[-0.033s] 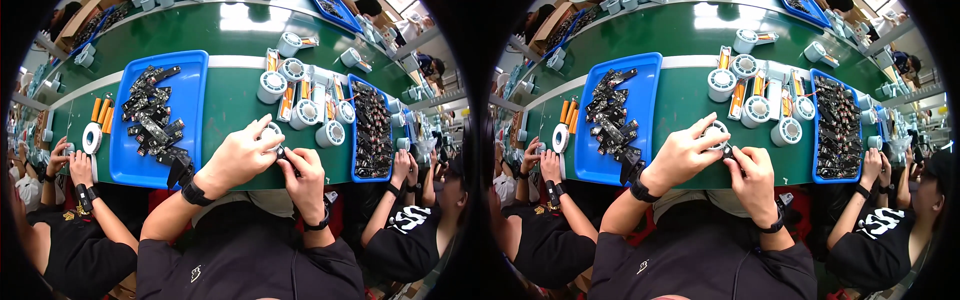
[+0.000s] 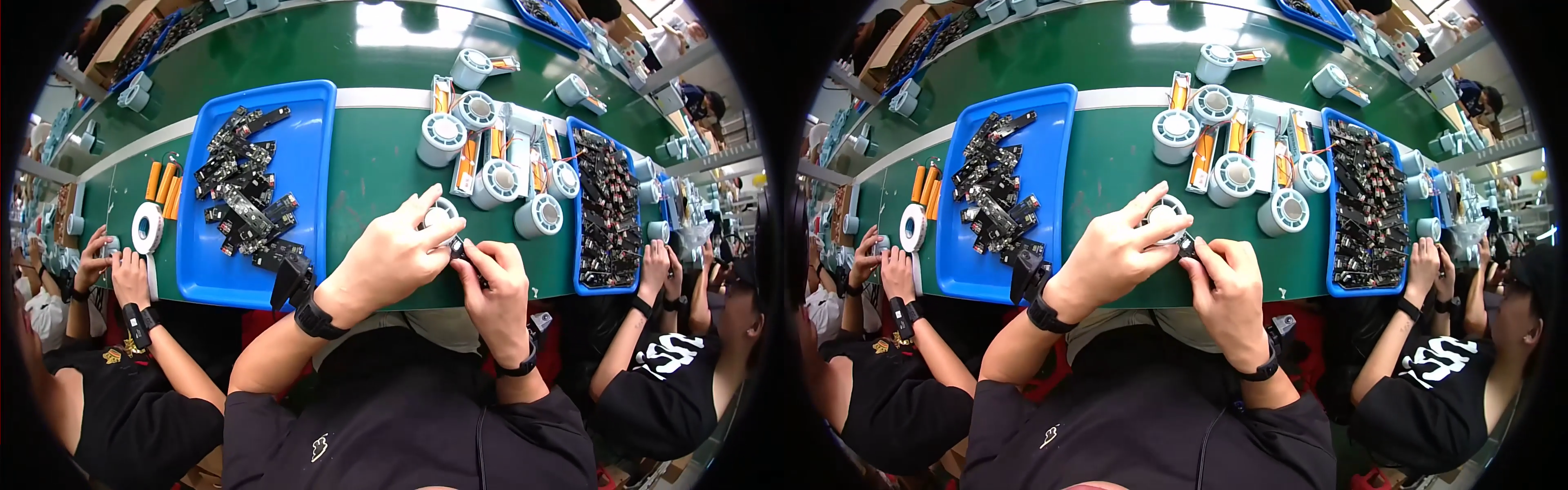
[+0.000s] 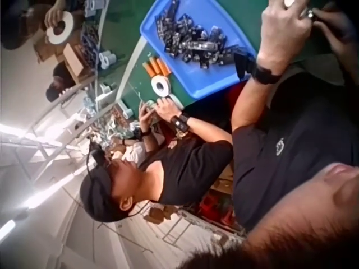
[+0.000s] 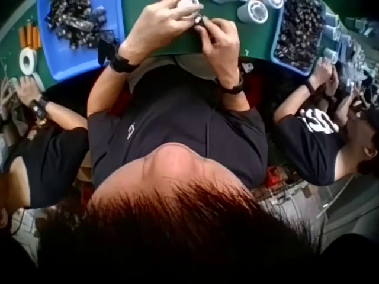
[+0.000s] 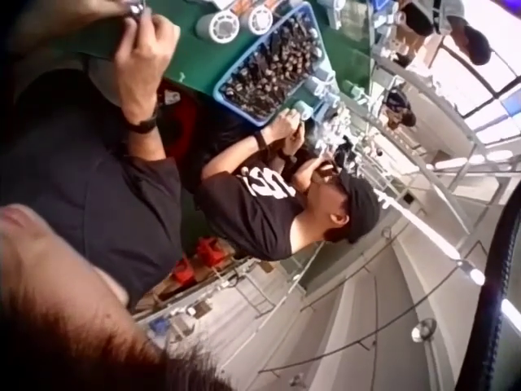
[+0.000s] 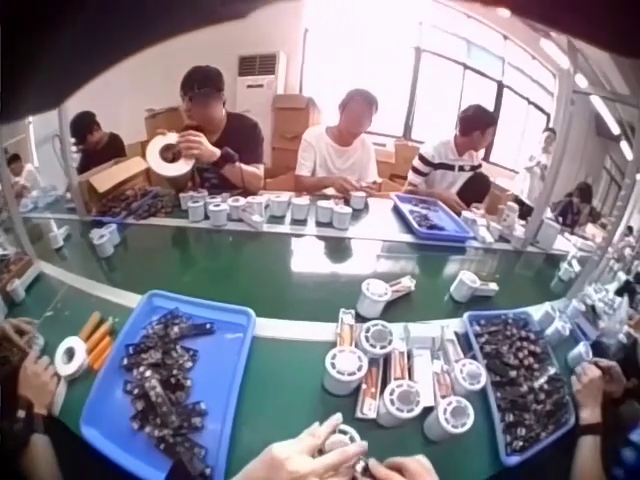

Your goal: The person picks up a circuit board and a fan housing, connects the motor wires to the board, and presses the board into the housing. They then retrieve a battery, connect its wires to the board, and tuck the battery into the housing before setting the assembly aside.

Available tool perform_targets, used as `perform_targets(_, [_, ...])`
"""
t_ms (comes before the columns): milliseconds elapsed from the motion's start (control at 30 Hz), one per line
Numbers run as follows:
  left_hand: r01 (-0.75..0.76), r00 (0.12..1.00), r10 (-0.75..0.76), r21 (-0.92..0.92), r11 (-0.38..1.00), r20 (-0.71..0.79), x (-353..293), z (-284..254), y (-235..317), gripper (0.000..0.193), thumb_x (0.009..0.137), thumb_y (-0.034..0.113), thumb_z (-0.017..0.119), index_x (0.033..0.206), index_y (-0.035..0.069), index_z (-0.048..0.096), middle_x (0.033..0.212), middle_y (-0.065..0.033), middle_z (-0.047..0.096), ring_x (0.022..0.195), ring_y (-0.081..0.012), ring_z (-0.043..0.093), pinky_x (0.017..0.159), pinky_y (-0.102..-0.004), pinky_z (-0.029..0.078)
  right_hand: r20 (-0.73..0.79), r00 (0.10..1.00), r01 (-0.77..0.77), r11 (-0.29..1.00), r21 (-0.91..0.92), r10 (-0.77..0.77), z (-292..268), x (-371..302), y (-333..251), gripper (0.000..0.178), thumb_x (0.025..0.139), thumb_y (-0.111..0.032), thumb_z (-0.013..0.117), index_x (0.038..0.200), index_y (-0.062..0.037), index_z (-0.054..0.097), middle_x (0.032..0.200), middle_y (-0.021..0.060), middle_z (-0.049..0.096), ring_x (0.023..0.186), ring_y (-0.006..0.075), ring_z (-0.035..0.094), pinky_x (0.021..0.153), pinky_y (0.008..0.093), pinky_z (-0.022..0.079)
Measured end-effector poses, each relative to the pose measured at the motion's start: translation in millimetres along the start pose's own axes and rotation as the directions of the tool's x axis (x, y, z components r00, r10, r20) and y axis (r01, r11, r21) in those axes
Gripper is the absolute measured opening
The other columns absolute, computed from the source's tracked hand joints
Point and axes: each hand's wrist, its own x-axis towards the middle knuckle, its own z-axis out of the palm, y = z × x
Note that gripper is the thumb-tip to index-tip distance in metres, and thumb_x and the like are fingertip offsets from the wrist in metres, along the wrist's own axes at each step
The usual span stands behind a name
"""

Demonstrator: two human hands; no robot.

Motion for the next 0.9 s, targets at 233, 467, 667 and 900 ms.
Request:
perform_targets(233, [0.029, 0.996, -0.033, 0.058, 0.998, 0.08, 4.1, 2.2, -5.5, 0.009, 0.079, 0.011, 0.071, 0.081, 0.003, 0.074, 0.136, -0.0072, 0.067, 0.133, -0.0405, 0.058, 0.099, -0.0445, 0.059, 0.32, 0.93, -0.296, 0.885, 0.358, 0.181, -8.4, 4.6, 29.2, 0.03, 0.091, 0.008, 0.069, 0.12, 0.0032, 0.073, 0.124, 0.0166, 0.071, 0.108, 0.0242, 0.07, 0.092, 0.0308, 0.055])
perform_targets(467, [-0.042, 0.988, 0.032, 0.068, 0.997, 0.149, 10.3, -0.8, -12.0, 0.008, 0.077, 0.013, 0.069, 0.079, 0.005, 0.072, 0.139, -0.0081, 0.064, 0.14, -0.0397, 0.051, 0.112, -0.0526, 0.049, 0.379, 0.893, -0.445, 0.591, 0.672, 0.242, 4.2, -2.9, 54.0, 0.032, 0.094, 0.013, 0.061, 0.124, 0.0071, 0.07, 0.135, 0.0178, 0.067, 0.121, 0.0213, 0.066, 0.103, 0.0306, 0.053])
perform_targets(667, [-0.133, 0.971, 0.131, -0.006, 0.991, 0.202, 26.3, -8.2, 6.2, 0.007, 0.075, 0.013, 0.07, 0.078, 0.007, 0.067, 0.131, -0.0071, 0.067, 0.13, -0.0355, 0.058, 0.106, -0.0502, 0.052, 0.335, 0.934, -0.337, 0.625, 0.704, 0.126, -25.2, -13.8, 51.5, 0.028, 0.1, 0.005, 0.061, 0.127, 0.0095, 0.066, 0.132, 0.0197, 0.067, 0.123, 0.0243, 0.065, 0.106, 0.0332, 0.052])
perform_targets(900, [-0.049, 0.989, 0.053, 0.032, 0.998, -0.139, 130.9, -83.1, 17.3, 0.01, 0.076, 0.006, 0.079, 0.078, 0.007, 0.07, 0.102, -0.0061, 0.073, 0.102, -0.0338, 0.067, 0.09, -0.0458, 0.056, 0.098, 0.993, -0.112, 0.262, 0.958, 0.066, -52.3, -17.1, 87.9, 0.07, 0.11, -0.053, 0.043, 0.127, 0.0126, 0.062, 0.123, 0.0221, 0.069, 0.114, 0.029, 0.067, 0.103, 0.0405, 0.052])
